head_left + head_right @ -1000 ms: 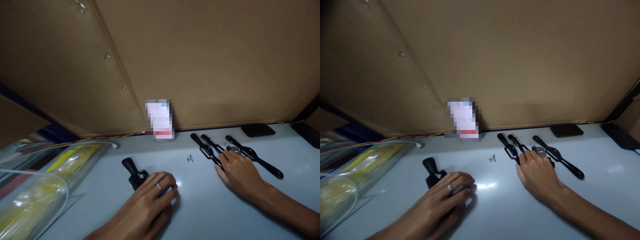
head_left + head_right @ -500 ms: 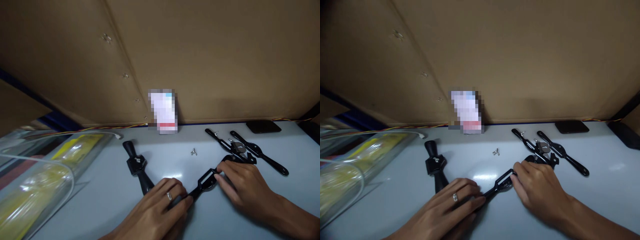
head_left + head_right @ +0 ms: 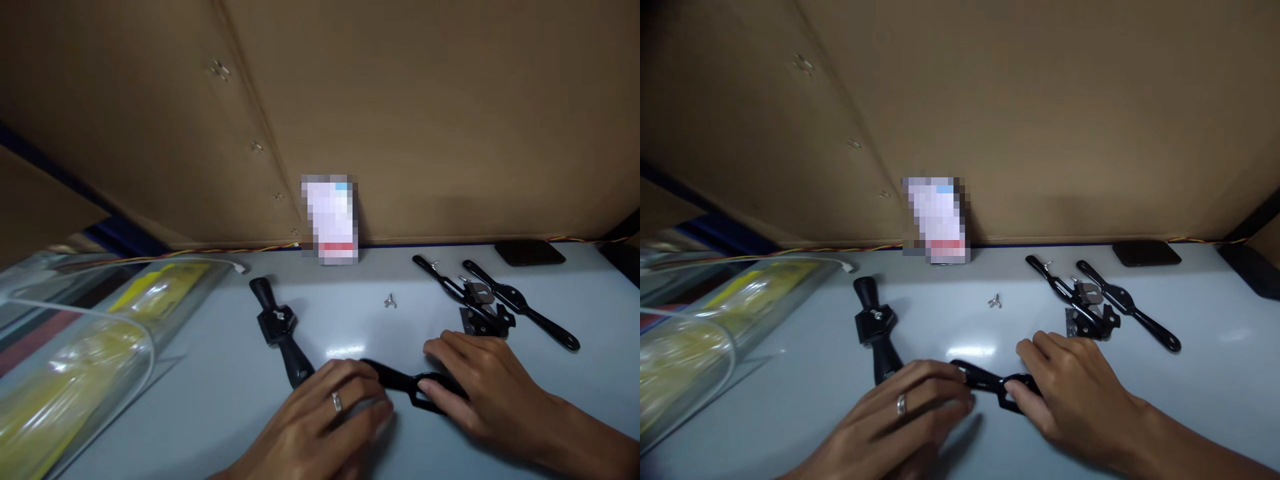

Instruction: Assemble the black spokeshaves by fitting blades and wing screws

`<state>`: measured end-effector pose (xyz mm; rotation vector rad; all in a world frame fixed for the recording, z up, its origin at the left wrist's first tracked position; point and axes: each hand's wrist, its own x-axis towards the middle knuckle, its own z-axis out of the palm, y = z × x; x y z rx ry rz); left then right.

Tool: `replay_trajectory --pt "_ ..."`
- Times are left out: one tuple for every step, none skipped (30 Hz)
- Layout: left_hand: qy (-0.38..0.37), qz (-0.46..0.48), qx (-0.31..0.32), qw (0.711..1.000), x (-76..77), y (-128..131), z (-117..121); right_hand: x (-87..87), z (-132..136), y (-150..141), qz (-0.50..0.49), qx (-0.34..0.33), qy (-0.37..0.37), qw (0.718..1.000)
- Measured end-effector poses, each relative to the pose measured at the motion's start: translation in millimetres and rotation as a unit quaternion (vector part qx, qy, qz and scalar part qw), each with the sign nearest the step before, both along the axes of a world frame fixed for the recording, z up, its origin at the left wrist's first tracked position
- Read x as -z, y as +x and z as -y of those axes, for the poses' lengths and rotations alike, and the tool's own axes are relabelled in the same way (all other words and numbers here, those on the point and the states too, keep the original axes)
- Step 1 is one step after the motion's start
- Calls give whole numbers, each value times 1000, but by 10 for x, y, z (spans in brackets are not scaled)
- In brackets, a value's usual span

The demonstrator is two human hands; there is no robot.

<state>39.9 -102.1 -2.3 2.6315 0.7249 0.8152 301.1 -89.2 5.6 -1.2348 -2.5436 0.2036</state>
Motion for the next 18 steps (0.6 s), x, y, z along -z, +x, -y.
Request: replay_trajectory --pt "26 -2 -21 999 5 0 -17 1 7 -4 3 -2 -1 1000" --pt "50 -8 -37 998 10 6 -30 5 15 -8 4 -4 0 1000" --pt "66 -26 -44 997 14 16 -38 12 22 -14 2 -7 0 1000" --pt "75 -46 -47 995 15 29 -42 20 29 -19 -3 -10 -1 1000" --pt "77 -62 -48 994 14 41 -40 28 33 -23 -12 -13 -3 1000" --pt "74 -72 -50 993 12 51 -36 36 32 -23 -24 -15 -2 1000" --pt "74 -75 -54 993 12 59 -31 40 26 -19 -37 -15 0 999" --pt "77 -75 -56 993 16 64 -26 38 13 -10 -49 -15 8 999" --pt "81 -72 -58 992 27 64 -22 29 -9 7 -60 -14 22 998" --pt "87 -66 -57 992 45 62 -21 12 -39 33 -68 -11 43 997" --pt "91 -59 -55 993 70 57 -23 -15 -76 68 -73 -7 67 995" --pt "98 -44 -55 993 98 50 -27 -50 -119 111 -75 1 92 993" --pt "99 -36 -54 993 127 42 -33 -90 -166 163 -76 16 115 990" --pt "98 -32 -54 993 152 32 -41 -134 -214 221 -73 39 132 988" --pt "97 -29 -52 993 168 23 -49 -177 -262 282 -72 71 143 985" --pt "90 -37 -50 994 175 13 -58 -218 -307 343 -66 103 146 982" --pt "83 -47 -46 994 172 3 -67 -253 -349 402 -51 133 145 979" --pt "79 -56 -41 994 160 -6 -74 -283 -386 457 -32 160 138 977"
